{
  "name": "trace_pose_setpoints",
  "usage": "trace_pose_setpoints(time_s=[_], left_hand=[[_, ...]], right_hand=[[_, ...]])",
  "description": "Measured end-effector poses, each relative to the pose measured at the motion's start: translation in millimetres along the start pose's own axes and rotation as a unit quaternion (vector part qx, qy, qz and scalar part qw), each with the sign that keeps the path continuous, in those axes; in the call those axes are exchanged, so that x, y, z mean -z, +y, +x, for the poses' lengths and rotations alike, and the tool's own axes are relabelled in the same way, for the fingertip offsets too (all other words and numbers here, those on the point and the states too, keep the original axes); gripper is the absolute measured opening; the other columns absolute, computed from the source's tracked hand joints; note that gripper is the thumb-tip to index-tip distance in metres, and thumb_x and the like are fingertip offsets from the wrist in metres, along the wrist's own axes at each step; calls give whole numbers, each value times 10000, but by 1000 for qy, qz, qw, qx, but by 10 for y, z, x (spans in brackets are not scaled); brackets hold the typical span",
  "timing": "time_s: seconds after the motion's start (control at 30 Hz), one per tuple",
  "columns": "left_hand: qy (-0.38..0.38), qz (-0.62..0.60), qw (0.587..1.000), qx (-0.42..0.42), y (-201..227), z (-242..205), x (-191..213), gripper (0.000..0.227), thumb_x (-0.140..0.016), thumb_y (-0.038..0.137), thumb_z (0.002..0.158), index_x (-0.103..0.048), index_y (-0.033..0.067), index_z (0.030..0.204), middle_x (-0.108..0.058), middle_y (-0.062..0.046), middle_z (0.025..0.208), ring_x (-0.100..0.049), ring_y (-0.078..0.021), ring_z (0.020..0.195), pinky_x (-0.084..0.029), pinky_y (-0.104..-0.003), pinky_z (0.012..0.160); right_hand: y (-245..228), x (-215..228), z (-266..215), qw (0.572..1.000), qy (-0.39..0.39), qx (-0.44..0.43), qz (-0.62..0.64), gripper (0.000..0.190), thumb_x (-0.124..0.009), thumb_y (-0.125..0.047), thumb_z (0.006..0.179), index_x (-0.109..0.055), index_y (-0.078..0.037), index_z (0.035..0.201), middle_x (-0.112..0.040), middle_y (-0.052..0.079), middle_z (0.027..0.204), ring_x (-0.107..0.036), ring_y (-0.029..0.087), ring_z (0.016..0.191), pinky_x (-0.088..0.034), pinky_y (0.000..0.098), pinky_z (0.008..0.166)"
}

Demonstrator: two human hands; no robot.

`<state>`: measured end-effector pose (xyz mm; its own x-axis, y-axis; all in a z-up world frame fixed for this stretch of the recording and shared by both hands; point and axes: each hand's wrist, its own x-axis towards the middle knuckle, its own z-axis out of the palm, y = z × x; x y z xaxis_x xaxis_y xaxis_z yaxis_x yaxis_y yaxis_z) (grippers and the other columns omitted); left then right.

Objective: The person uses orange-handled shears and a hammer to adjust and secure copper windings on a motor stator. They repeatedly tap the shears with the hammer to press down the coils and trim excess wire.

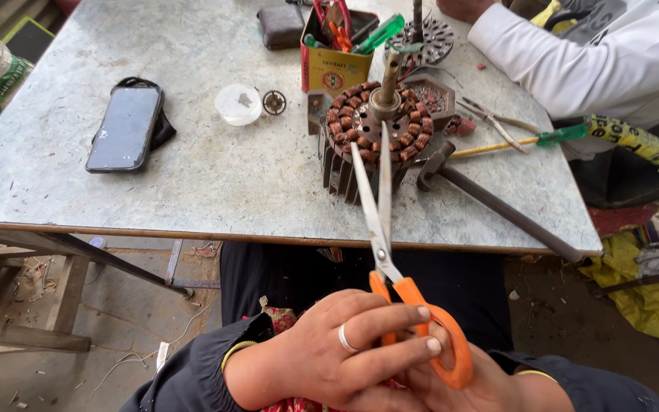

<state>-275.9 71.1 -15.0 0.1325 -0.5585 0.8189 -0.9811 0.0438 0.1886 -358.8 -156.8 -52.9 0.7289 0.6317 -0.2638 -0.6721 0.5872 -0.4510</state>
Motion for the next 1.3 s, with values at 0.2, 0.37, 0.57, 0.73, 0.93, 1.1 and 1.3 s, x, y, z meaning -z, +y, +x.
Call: trace_pose_setpoints(time_s=[0.2, 0.37, 0.57, 0.73, 0.93, 1.1, 1.3], left_hand=[[5, 47, 994, 95, 43, -106, -18, 664, -820, 299, 901, -543, 58, 1454, -577, -126, 1440, -682, -282, 1146, -579, -389, 951], [64, 40, 995, 70, -6, -247, 45, 533, -776, 169, 1006, -494, 35, 1438, -635, -138, 1363, -714, -270, 1039, -588, -365, 894], [183, -64, 980, 50, 9, -407, 297, 471, -617, 27, 977, -428, 22, 1408, -678, -200, 1220, -717, -244, 889, -603, -383, 788], [367, -55, 927, 62, 172, -400, 108, 401, -568, -11, 959, -580, 70, 1351, -713, -137, 1017, -700, -213, 775, -602, -366, 689], [314, -125, 926, 166, 150, -506, -14, 268, -472, 64, 1115, -551, 65, 1370, -711, -154, 1000, -695, -149, 775, -598, -253, 629], [291, -294, 884, 218, 98, -574, -115, 386, -428, 263, 1185, -405, 80, 1524, -617, -197, 1255, -695, -196, 888, -574, -307, 763], [264, -238, 911, 208, 13, -490, -242, 395, -490, 237, 1160, -372, 67, 1497, -595, -223, 1299, -694, -260, 1038, -611, -364, 904]], right_hand=[[246, 94, 139, 980, -62, 131, -139, 789, -530, -211, 1052, -23, -57, 1636, -296, 135, 1628, -343, 241, 1524, -289, 422, 1232], [122, 39, 219, 973, -197, 17, -118, 840, -552, -238, 1106, 49, -98, 1676, -263, 179, 1676, -307, 279, 1550, -272, 433, 1267], [-280, -206, 202, 836, -196, 114, -500, 736, -579, -342, 1093, -254, -7, 1663, -366, 203, 1738, -374, 325, 1629, -306, 487, 1317], [-438, -227, 139, 790, -148, 165, -572, 626, -626, -328, 1062, -458, 9, 1562, -567, 215, 1566, -474, 334, 1481, -324, 497, 1270], [-359, -57, 388, 858, -75, 202, -467, 647, -683, -195, 1013, -367, -12, 1548, -446, 180, 1539, -424, 277, 1491, -363, 466, 1206], [-368, 128, 650, 854, -52, 198, -478, 599, -627, -139, 1007, -356, -33, 1530, -492, 135, 1496, -487, 220, 1410, -413, 405, 1153], [-235, 475, 684, 856, -74, 124, -497, 419, -556, -93, 1071, -520, 22, 1473, -693, 132, 1250, -673, 181, 1144, -556, 332, 975]])
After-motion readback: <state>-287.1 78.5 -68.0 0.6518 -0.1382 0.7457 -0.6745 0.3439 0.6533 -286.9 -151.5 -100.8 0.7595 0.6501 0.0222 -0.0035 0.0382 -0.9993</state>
